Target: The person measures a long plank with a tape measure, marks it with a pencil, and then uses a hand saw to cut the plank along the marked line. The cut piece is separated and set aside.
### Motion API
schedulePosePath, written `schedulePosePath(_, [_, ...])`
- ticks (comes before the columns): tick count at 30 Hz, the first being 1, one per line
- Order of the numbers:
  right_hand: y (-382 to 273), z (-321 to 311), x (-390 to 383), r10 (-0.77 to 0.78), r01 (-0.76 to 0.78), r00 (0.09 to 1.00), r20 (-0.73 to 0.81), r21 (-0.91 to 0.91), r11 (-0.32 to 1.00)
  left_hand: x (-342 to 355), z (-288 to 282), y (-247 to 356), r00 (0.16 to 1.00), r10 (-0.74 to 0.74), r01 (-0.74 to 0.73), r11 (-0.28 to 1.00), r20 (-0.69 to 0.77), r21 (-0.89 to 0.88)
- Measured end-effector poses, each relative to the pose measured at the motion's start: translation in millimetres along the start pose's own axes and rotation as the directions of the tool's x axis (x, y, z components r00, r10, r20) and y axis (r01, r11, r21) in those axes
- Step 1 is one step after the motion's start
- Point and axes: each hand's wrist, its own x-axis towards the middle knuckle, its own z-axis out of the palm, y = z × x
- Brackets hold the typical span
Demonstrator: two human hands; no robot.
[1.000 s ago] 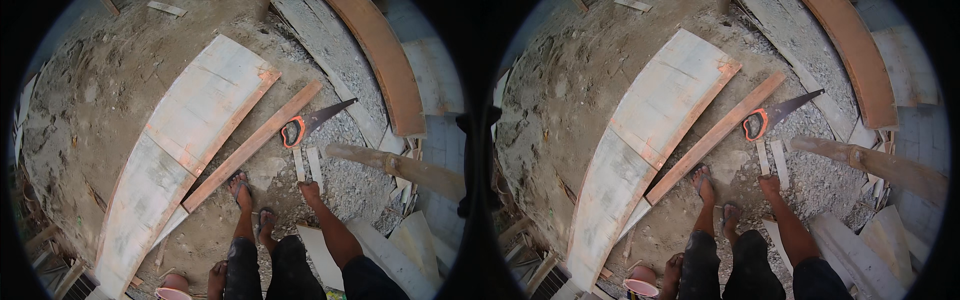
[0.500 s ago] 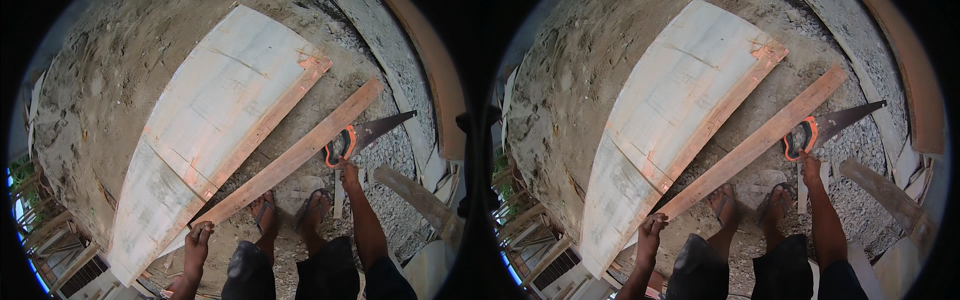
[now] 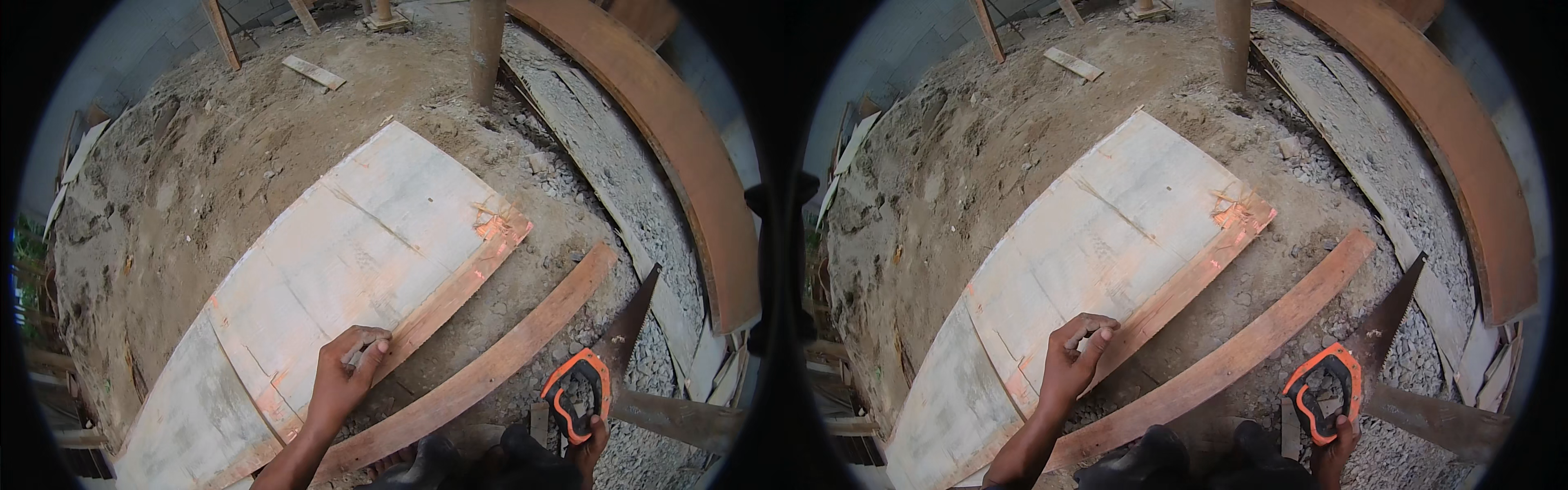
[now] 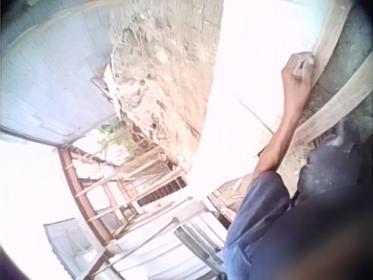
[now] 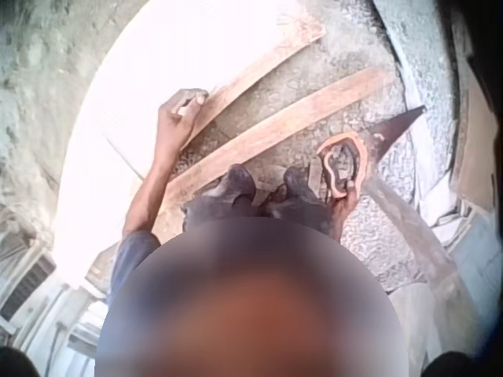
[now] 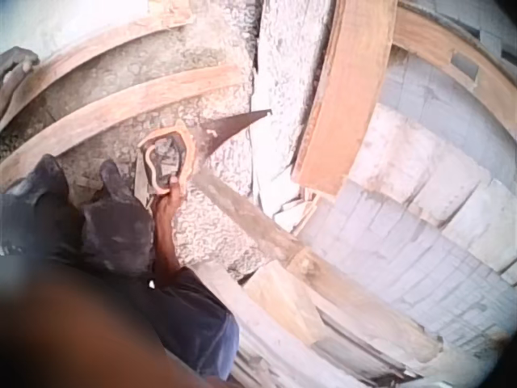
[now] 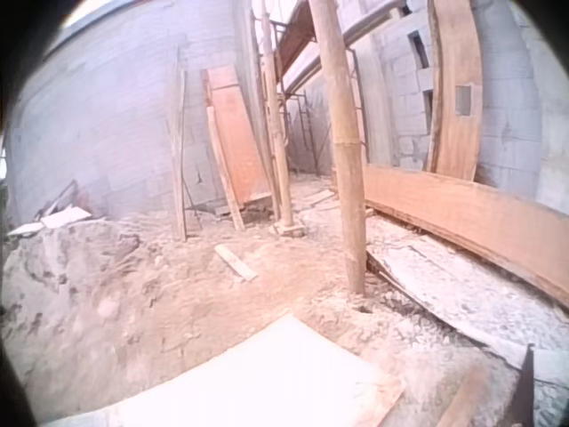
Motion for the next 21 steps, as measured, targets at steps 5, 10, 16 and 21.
schedulePosePath(5, [-2.0,0.4,-9.1,-0.243,0.135,0.955,-0.168,-0.481,0.866,-24.1,-27.3,-18.4,0.993,0.012,-0.01,1.0,-0.119,0.02])
schedulePosePath(10, [-44.3,40.7,-6.2,-0.526,0.508,0.83,0.185,-0.639,0.577,-55.0,-63.2,-34.1,0.964,-0.11,0.103,0.994,-0.244,-0.044])
schedulePosePath(16, [-81.8,145.0,11.9,-0.298,0.605,0.775,0.557,-0.521,0.602,-66.8,-75.9,-34.2,0.943,-0.146,0.098,0.981,-0.299,-0.167])
schedulePosePath(21, [-76.3,195.0,-3.1,-0.369,0.899,0.389,0.844,-0.435,-0.048,-107.2,-59.4,-27.2,0.963,-0.217,0.194,0.97,-0.159,-0.145])
